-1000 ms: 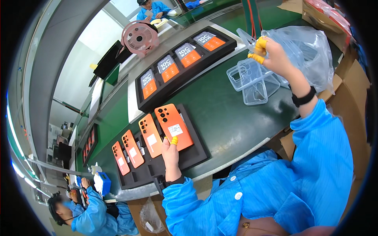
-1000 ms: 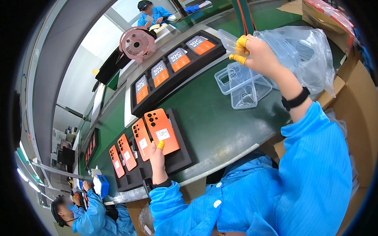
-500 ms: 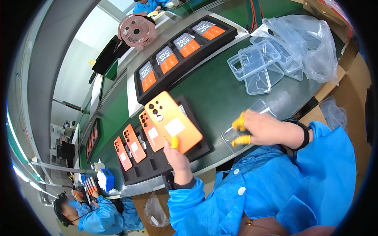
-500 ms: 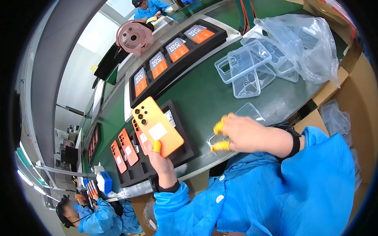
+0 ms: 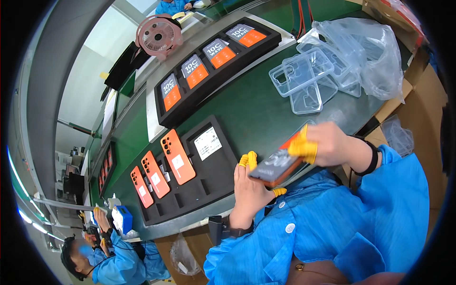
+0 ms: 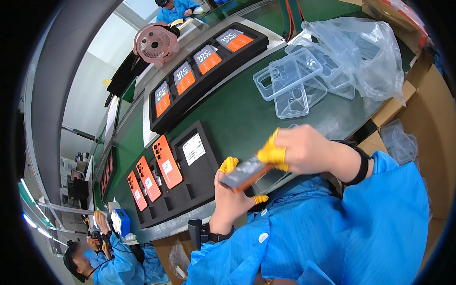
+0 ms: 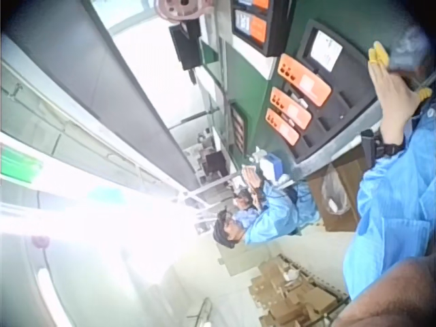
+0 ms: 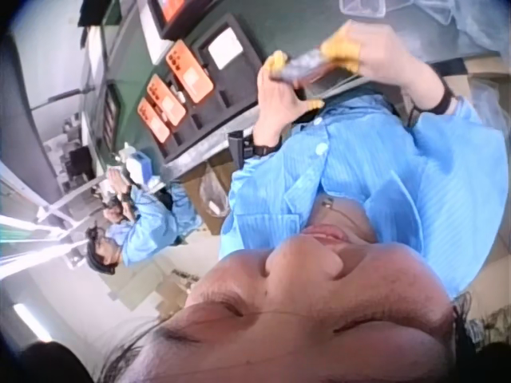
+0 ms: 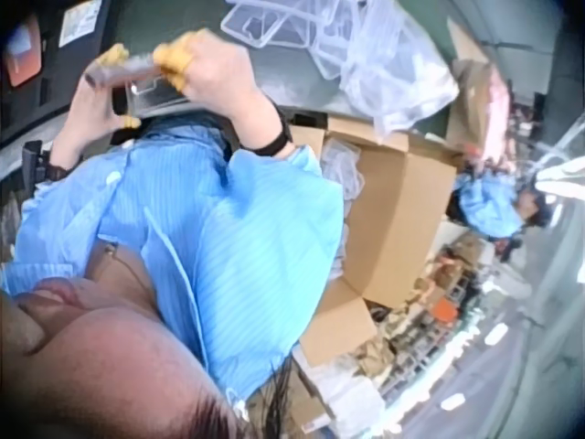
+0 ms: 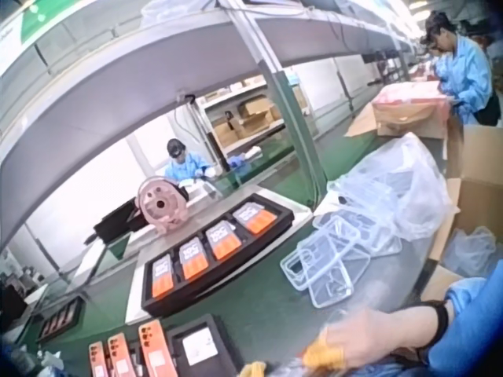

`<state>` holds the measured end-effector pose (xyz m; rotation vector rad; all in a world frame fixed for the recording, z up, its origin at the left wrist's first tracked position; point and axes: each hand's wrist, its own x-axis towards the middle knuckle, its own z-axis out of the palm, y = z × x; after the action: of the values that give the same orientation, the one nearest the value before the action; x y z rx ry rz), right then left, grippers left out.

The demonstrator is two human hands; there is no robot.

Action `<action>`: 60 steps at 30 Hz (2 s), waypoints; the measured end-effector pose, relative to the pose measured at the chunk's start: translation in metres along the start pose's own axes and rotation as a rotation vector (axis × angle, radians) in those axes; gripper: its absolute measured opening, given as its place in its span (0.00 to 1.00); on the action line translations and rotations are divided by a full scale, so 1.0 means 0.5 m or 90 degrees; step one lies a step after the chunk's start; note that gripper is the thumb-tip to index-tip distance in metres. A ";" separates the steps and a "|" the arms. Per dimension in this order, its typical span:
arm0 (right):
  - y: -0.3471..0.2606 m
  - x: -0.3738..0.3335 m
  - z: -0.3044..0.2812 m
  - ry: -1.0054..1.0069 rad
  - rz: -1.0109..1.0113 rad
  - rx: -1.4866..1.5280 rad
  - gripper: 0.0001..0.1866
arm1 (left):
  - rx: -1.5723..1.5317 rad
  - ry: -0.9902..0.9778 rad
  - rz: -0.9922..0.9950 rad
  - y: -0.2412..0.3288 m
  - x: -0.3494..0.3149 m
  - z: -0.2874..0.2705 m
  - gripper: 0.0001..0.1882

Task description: Fitting protective cases onto smartphone units on an electronics assembly line.

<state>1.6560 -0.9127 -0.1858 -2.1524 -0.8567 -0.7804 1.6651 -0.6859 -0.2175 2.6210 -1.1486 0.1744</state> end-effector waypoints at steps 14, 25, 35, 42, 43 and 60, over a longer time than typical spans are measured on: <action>0.058 -0.033 0.033 -0.454 0.161 -0.050 0.46 | -0.200 0.151 -0.119 0.003 -0.007 -0.016 0.47; 0.003 -0.013 0.014 -0.553 0.206 -0.186 0.44 | -0.266 0.175 -0.116 -0.019 -0.013 -0.014 0.46; 0.035 0.018 0.048 -0.329 0.097 0.052 0.52 | -0.422 0.292 -0.096 0.004 -0.022 -0.038 0.51; -0.022 0.022 0.088 -0.077 0.153 -0.082 0.48 | -0.675 0.202 -0.169 0.014 -0.039 -0.033 0.51; -0.029 0.021 0.094 -0.051 0.157 -0.106 0.48 | -0.699 0.213 -0.186 0.026 -0.037 -0.040 0.45; -0.016 0.037 0.081 -0.165 0.231 -0.002 0.18 | -0.466 0.259 -0.308 0.001 -0.042 -0.034 0.16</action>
<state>1.6719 -0.8710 -0.1934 -2.3521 -0.5613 -0.3254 1.6503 -0.6664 -0.2056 1.9901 -0.3223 0.1407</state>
